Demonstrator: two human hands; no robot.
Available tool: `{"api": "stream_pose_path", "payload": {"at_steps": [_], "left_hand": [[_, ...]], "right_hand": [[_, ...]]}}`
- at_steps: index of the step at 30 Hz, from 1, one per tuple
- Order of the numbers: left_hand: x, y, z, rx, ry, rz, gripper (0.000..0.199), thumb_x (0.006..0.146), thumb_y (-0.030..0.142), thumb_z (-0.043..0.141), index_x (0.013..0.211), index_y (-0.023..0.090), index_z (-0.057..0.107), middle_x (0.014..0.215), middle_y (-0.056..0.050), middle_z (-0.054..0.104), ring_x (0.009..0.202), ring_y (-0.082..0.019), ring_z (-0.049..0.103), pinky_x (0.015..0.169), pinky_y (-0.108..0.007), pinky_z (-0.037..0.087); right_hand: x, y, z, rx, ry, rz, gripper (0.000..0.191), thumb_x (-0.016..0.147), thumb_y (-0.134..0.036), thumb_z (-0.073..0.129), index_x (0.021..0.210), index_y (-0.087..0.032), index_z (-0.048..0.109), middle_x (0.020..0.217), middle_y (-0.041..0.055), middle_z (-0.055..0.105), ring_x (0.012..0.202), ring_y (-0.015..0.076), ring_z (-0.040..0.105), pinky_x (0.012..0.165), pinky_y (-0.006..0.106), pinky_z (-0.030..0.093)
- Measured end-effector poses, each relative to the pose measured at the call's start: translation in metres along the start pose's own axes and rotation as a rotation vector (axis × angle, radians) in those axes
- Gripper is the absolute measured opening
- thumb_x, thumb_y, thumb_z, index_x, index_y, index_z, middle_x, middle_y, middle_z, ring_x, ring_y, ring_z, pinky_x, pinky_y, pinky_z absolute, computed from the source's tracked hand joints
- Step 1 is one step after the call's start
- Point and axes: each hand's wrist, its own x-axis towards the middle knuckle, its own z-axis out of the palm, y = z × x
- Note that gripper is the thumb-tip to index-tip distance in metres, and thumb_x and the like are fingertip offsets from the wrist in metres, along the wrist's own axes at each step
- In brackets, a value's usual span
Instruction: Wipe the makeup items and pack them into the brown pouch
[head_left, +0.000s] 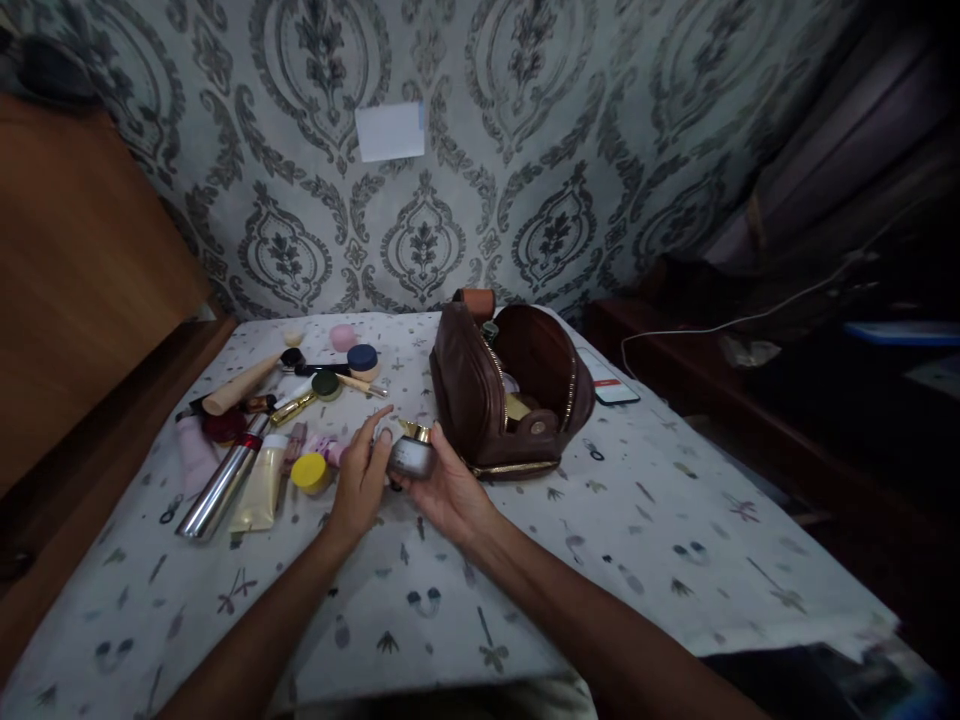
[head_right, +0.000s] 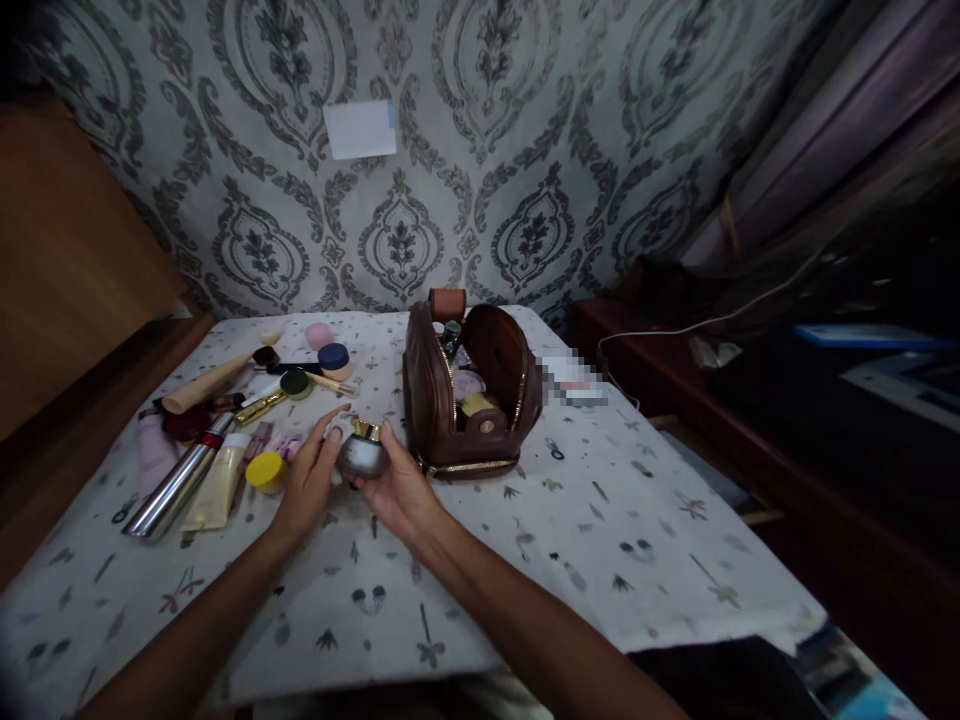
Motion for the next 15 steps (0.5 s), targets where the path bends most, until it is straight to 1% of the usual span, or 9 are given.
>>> {"api": "stream_pose_path", "payload": {"at_steps": [3, 5, 7, 11, 15], "left_hand": [[0.0018, -0.0021, -0.0006, -0.037, 0.003, -0.012, 0.045, 0.099, 0.045, 0.042, 0.132, 0.018, 0.056, 0.133, -0.009, 0.063, 0.128, -0.022, 0.053, 0.112, -0.038, 0.037], [0.0013, -0.0034, -0.0004, -0.032, 0.001, -0.008, 0.044, 0.099, 0.044, 0.042, 0.132, 0.019, 0.056, 0.132, -0.009, 0.063, 0.126, -0.022, 0.055, 0.111, -0.038, 0.038], [-0.0001, -0.0034, 0.0002, 0.000, -0.003, 0.007, 0.043, 0.099, 0.043, 0.042, 0.132, 0.019, 0.056, 0.132, -0.009, 0.063, 0.127, -0.022, 0.054, 0.112, -0.039, 0.037], [-0.0037, 0.0001, 0.0018, 0.048, -0.018, 0.034, 0.044, 0.099, 0.043, 0.041, 0.133, 0.019, 0.055, 0.136, -0.010, 0.060, 0.131, -0.023, 0.051, 0.115, -0.042, 0.033], [-0.0041, 0.0022, 0.0032, 0.039, -0.004, 0.021, 0.045, 0.098, 0.044, 0.041, 0.133, 0.020, 0.055, 0.135, -0.010, 0.060, 0.131, -0.023, 0.051, 0.116, -0.043, 0.032]], "right_hand": [[-0.0001, 0.0006, -0.0010, 0.010, -0.024, 0.019, 0.028, 0.083, -0.045, 0.074, 0.095, -0.020, 0.070, 0.096, 0.0017, 0.076, 0.083, 0.0160, 0.068, 0.073, 0.029, 0.057], [-0.0004, 0.0018, -0.0021, 0.013, -0.021, 0.013, 0.029, 0.082, -0.046, 0.075, 0.097, -0.021, 0.070, 0.098, 0.0013, 0.075, 0.086, 0.0157, 0.068, 0.073, 0.028, 0.056], [-0.0007, 0.0029, -0.0034, 0.005, -0.001, -0.005, 0.029, 0.078, -0.043, 0.079, 0.096, -0.021, 0.071, 0.097, 0.0006, 0.075, 0.087, 0.0149, 0.067, 0.073, 0.027, 0.056], [-0.0006, 0.0018, -0.0053, 0.021, 0.068, -0.019, 0.025, 0.073, -0.032, 0.084, 0.092, -0.020, 0.072, 0.092, -0.0007, 0.075, 0.082, 0.0133, 0.067, 0.069, 0.024, 0.056], [-0.0004, -0.0034, -0.0047, 0.091, 0.083, 0.047, 0.019, 0.080, -0.032, 0.078, 0.092, -0.019, 0.070, 0.093, 0.0006, 0.075, 0.082, 0.0146, 0.067, 0.066, 0.026, 0.057]]}}
